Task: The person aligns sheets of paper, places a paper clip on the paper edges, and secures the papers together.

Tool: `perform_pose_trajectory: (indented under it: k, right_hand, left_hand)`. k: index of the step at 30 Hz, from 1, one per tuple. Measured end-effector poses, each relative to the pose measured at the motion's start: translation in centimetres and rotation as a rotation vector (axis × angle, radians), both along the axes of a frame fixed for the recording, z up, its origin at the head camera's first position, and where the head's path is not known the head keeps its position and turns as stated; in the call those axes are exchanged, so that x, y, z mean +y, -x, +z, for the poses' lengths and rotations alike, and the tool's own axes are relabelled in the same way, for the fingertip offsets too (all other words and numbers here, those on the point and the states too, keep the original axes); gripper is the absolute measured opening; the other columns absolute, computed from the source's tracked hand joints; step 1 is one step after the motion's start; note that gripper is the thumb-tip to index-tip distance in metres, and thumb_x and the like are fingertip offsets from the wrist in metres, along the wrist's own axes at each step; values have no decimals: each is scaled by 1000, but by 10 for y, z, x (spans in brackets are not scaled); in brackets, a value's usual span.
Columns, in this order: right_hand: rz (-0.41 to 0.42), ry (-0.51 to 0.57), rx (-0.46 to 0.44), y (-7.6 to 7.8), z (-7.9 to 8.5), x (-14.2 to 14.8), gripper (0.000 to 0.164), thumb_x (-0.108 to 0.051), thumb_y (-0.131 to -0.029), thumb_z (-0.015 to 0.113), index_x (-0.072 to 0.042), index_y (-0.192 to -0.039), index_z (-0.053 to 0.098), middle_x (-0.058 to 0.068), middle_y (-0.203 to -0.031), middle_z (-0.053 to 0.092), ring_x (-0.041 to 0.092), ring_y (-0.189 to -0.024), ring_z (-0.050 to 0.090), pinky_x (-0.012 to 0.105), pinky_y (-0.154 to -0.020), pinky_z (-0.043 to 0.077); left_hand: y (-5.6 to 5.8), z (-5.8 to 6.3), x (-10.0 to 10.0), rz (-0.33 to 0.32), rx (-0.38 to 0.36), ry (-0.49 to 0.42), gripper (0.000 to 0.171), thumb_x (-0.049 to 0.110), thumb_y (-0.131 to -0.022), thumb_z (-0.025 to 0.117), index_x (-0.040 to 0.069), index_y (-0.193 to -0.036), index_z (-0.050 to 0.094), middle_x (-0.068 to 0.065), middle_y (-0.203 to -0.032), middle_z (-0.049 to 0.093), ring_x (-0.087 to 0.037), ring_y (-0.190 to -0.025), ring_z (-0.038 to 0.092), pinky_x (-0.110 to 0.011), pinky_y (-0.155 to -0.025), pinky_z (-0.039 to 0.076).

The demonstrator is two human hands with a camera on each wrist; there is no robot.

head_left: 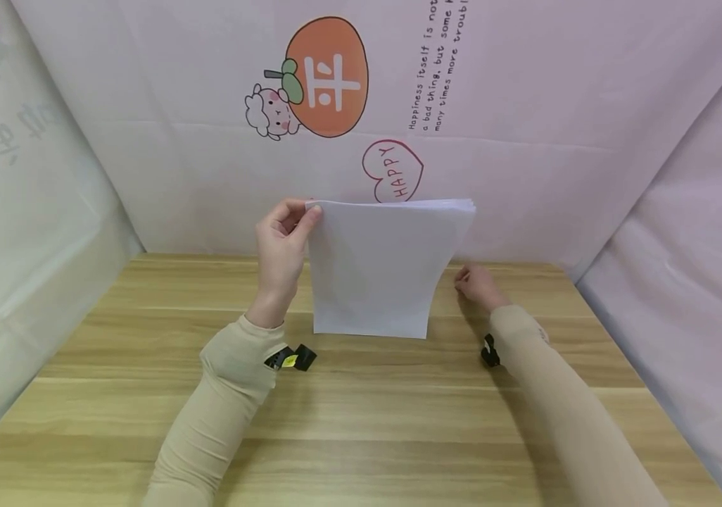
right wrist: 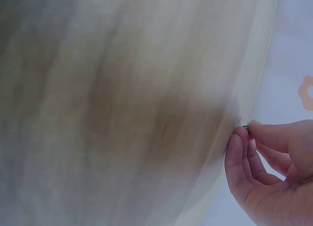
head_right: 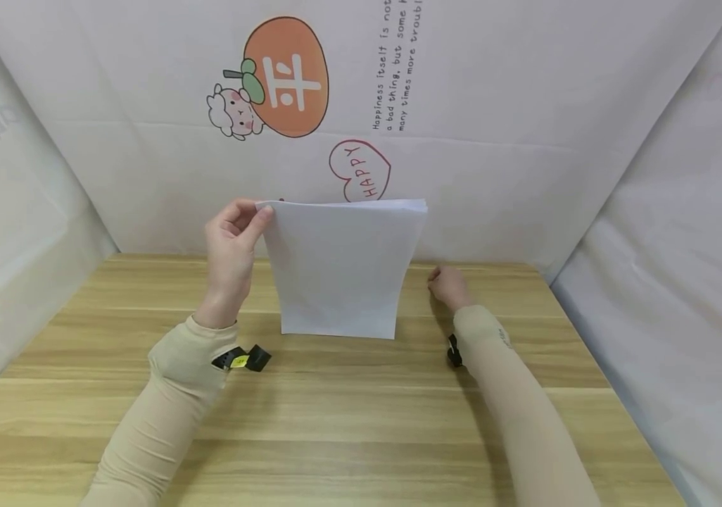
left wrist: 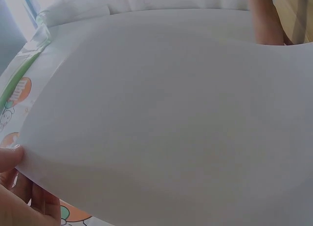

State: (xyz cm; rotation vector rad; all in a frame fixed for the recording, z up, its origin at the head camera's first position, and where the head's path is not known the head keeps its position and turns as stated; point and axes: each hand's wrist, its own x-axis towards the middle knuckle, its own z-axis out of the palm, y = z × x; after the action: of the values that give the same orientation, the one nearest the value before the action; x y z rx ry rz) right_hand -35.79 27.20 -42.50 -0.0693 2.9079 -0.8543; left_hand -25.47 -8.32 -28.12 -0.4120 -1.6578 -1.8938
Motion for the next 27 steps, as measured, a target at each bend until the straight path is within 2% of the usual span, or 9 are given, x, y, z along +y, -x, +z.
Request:
perform_pose_trajectory:
  k: [4,9,15,19,27]
  right_hand:
    - [8,33,3,-3,2,4,22,-12,-96,52,3,-111,57,25,-112,59,35,-100,58,40,-81,50]
    - [-1,56,35,-9,5,8,23,-15,-96,52,4,-109,59,24,-107,63,31,-89,63,35,-73,52]
    - [-15,128,81,-15,6,12,26,-12,-96,52,9,-110,58,28,-107,62,35,-86,66,27,-66,53]
    - [-38,148,101,-17,7,15,27,-15,-96,53,8,-110,59,27,-106,62,36,-86,67,23,-63,51]
    - [-40,142,158,-20,11,20,31,-27,-96,54,1,-106,64,18,-96,68,15,-75,64,23,-65,48]
  left_hand:
    - [0,-1,0,-3,4,-2,20,9,-85,69,-9,-91,63,4,-86,67,-10,-76,60,-23,-73,48]
    - [0,-1,0,-7,3,-9,22,10,-86,70,-10,-92,63,4,-87,67,-9,-77,61,-23,-75,49]
    - [-1,-2,0,-13,6,-13,22,10,-85,70,-10,-92,63,5,-87,66,-10,-78,61,-24,-76,50]
    - [-1,-3,0,-10,6,-11,21,10,-85,71,-9,-92,64,5,-87,67,-10,-77,61,-23,-74,49]
    - [0,-4,-1,4,22,-22,19,13,-83,73,-5,-89,67,-5,-89,69,-13,-78,60,-23,-72,48]
